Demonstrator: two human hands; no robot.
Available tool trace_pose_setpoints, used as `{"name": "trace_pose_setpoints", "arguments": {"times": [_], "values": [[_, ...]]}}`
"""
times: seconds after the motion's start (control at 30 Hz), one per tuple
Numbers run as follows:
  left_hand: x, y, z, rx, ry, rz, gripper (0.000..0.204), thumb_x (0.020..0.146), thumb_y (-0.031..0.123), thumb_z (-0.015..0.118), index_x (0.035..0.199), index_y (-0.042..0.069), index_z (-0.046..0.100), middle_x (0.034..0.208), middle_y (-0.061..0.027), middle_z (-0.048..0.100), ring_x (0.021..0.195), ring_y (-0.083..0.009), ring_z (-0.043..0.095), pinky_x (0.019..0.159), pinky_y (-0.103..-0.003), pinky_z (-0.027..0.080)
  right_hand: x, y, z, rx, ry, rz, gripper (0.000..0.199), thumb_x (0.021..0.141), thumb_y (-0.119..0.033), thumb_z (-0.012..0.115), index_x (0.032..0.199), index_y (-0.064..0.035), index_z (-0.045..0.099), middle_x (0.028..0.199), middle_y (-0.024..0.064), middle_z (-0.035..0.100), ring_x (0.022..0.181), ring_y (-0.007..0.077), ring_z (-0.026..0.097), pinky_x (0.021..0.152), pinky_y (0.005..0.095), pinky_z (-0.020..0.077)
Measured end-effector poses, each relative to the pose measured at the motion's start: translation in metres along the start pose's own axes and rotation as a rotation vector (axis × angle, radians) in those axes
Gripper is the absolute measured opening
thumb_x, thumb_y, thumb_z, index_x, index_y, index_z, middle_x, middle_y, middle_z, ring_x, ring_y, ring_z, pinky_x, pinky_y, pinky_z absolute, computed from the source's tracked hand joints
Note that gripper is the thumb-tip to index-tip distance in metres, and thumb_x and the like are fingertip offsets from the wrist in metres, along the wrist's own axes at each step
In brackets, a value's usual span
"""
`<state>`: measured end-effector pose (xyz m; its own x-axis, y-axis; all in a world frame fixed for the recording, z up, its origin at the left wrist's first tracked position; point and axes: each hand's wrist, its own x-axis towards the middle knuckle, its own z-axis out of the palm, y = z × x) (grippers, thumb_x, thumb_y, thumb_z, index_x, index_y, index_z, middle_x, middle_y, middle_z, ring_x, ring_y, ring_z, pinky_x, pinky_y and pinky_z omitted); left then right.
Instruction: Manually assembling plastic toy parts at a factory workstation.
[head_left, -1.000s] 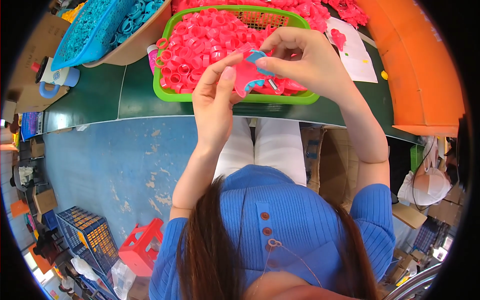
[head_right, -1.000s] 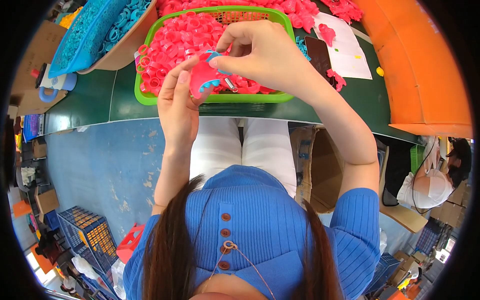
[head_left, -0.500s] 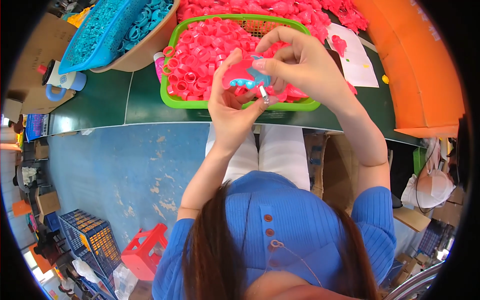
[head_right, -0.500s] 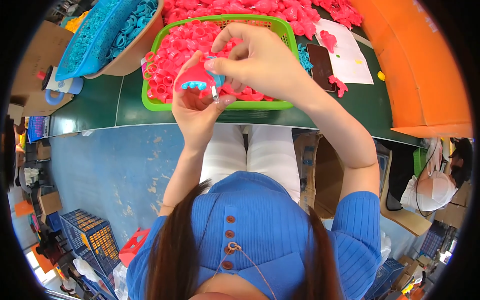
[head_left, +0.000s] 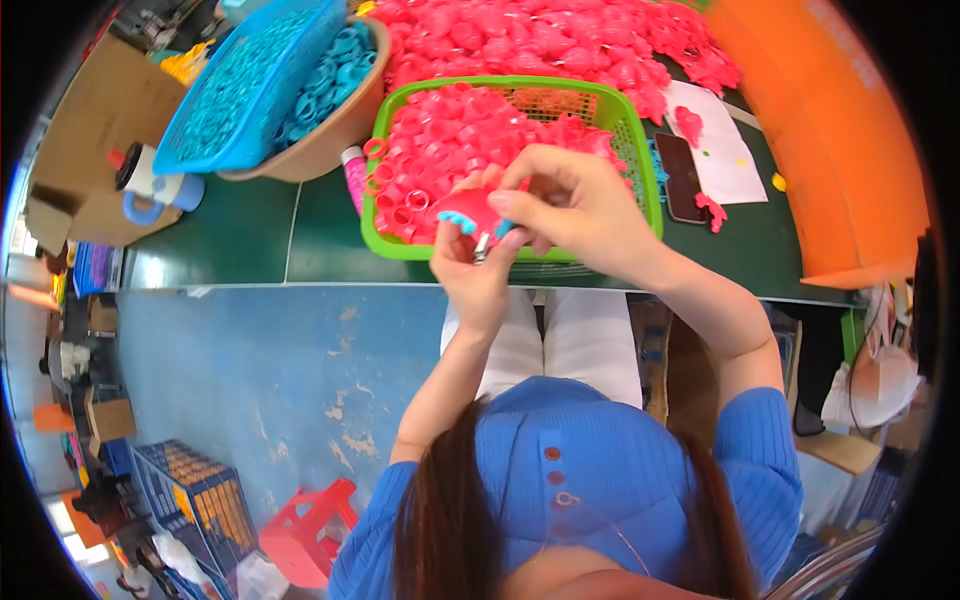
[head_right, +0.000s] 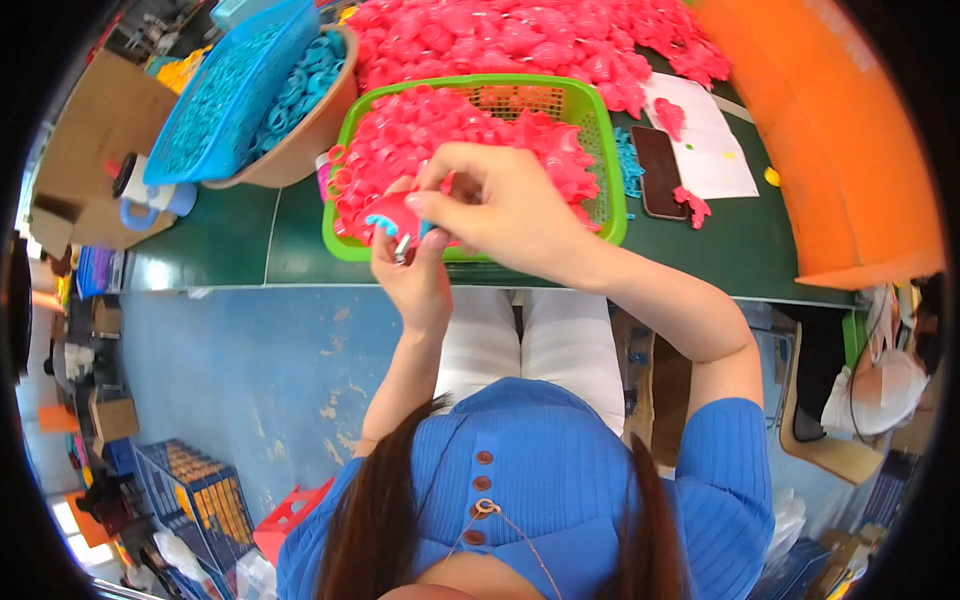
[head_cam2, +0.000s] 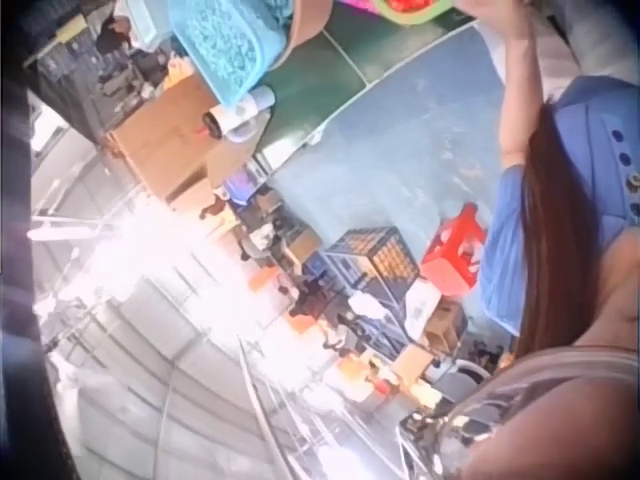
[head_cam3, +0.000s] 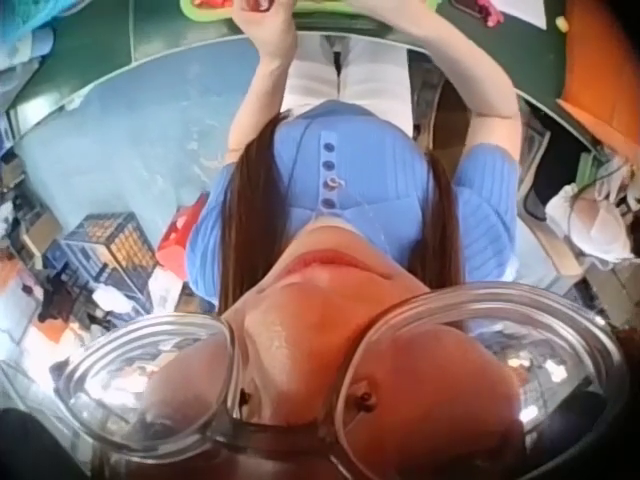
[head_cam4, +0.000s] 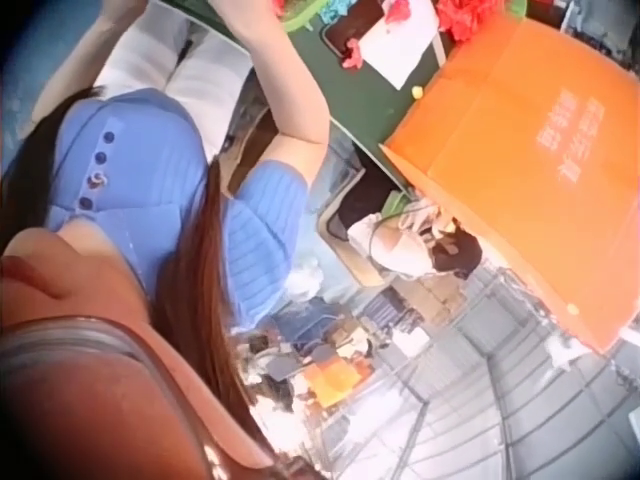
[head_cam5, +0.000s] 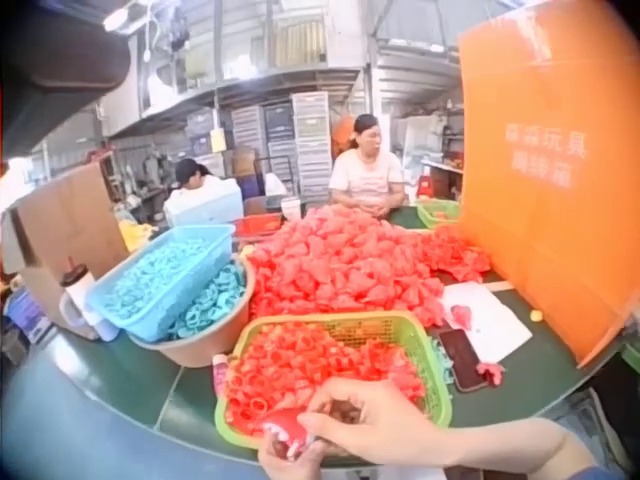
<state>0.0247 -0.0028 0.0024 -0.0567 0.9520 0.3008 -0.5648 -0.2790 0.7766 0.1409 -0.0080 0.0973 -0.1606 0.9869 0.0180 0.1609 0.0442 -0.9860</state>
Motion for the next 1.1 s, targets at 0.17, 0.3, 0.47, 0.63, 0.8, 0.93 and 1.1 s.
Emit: {"name": "trace_pose_setpoints", "arguments": {"times": [0.17, 0.3, 0.47, 0.63, 0.8, 0.93, 1.1], "values": [[-0.002, 0.005, -0.016, 0.020, -0.035, 0.010, 0.054, 0.069, -0.001, 0.069, 0.116, -0.004, 0.044, 0.115, -0.0149, 0.053, 0.099, -0.0173, 0.054, 0.087, -0.029, 0.044, -0.003, 0.018, -0.002, 0.044, -0.142, -0.157, 0.016, 0.084, -0.014, 0.059, 0.097, -0.0034, 0.058, 0.080, 0.0012, 0.059, 0.063, 0.0047, 0.054, 0.054, 0.0178, 0.0425], [0.006, 0.011, -0.024, 0.008, -0.078, -0.037, 0.061, 0.067, 0.009, 0.073, 0.117, -0.006, 0.041, 0.119, -0.0223, 0.049, 0.101, -0.0216, 0.055, 0.081, -0.031, 0.050, 0.001, 0.033, -0.052, 0.005, 0.138, -0.178, 0.023, 0.087, -0.013, 0.053, 0.107, -0.0037, 0.059, 0.092, 0.0019, 0.061, 0.073, 0.0078, 0.056, 0.065, 0.0227, 0.0468], [0.009, 0.006, -0.020, -0.007, -0.149, -0.057, 0.061, 0.066, 0.009, 0.074, 0.116, -0.007, 0.042, 0.119, -0.0225, 0.049, 0.094, -0.0209, 0.058, 0.078, -0.032, 0.052, 0.025, 0.084, -0.116, -1.081, 0.035, -0.116, 0.026, 0.073, -0.021, 0.067, 0.094, -0.0055, 0.062, 0.084, 0.0098, 0.061, 0.088, 0.0238, 0.055, 0.094, 0.0391, 0.0307], [0.004, 0.005, -0.009, 0.018, -0.197, -0.096, 0.059, 0.065, 0.013, 0.076, 0.112, -0.007, 0.046, 0.118, -0.0223, 0.049, 0.090, -0.0216, 0.060, 0.079, -0.033, 0.051, 0.025, 0.087, -0.116, -1.050, -0.042, -0.079, 0.035, 0.065, -0.024, 0.074, 0.091, -0.0054, 0.060, 0.086, 0.0077, 0.060, 0.087, 0.0232, 0.055, 0.093, 0.0405, 0.0288], [0.002, 0.004, -0.010, 0.027, -0.201, -0.103, 0.060, 0.066, 0.011, 0.076, 0.114, -0.007, 0.045, 0.119, -0.0223, 0.049, 0.089, -0.0208, 0.061, 0.080, -0.033, 0.051, 0.028, 0.076, -0.126, -0.786, -0.113, -0.207, 0.037, 0.063, -0.018, 0.076, 0.091, -0.0038, 0.056, 0.090, 0.0058, 0.059, 0.084, 0.0177, 0.055, 0.085, 0.0333, 0.0368], [0.000, 0.006, -0.006, 0.028, -0.246, -0.209, 0.061, 0.065, 0.009, 0.075, 0.115, -0.006, 0.044, 0.119, -0.0225, 0.049, 0.088, -0.0200, 0.061, 0.077, -0.031, 0.052, 0.024, 0.079, -0.138, -0.423, -0.080, -0.013, 0.030, 0.067, -0.009, 0.072, 0.093, -0.0036, 0.056, 0.090, 0.0003, 0.057, 0.084, 0.0075, 0.053, 0.072, 0.0220, 0.0416], [-0.004, 0.007, -0.004, 0.031, -0.273, -0.277, 0.064, 0.064, 0.011, 0.077, 0.116, -0.006, 0.044, 0.119, -0.0228, 0.049, 0.088, -0.0190, 0.061, 0.073, -0.029, 0.054, -0.015, 0.070, -0.151, -0.031, 0.230, 0.071, 0.025, 0.072, -0.005, 0.066, 0.094, 0.0000, 0.056, 0.089, 0.0043, 0.059, 0.079, 0.0076, 0.055, 0.068, 0.0196, 0.0440]]}}
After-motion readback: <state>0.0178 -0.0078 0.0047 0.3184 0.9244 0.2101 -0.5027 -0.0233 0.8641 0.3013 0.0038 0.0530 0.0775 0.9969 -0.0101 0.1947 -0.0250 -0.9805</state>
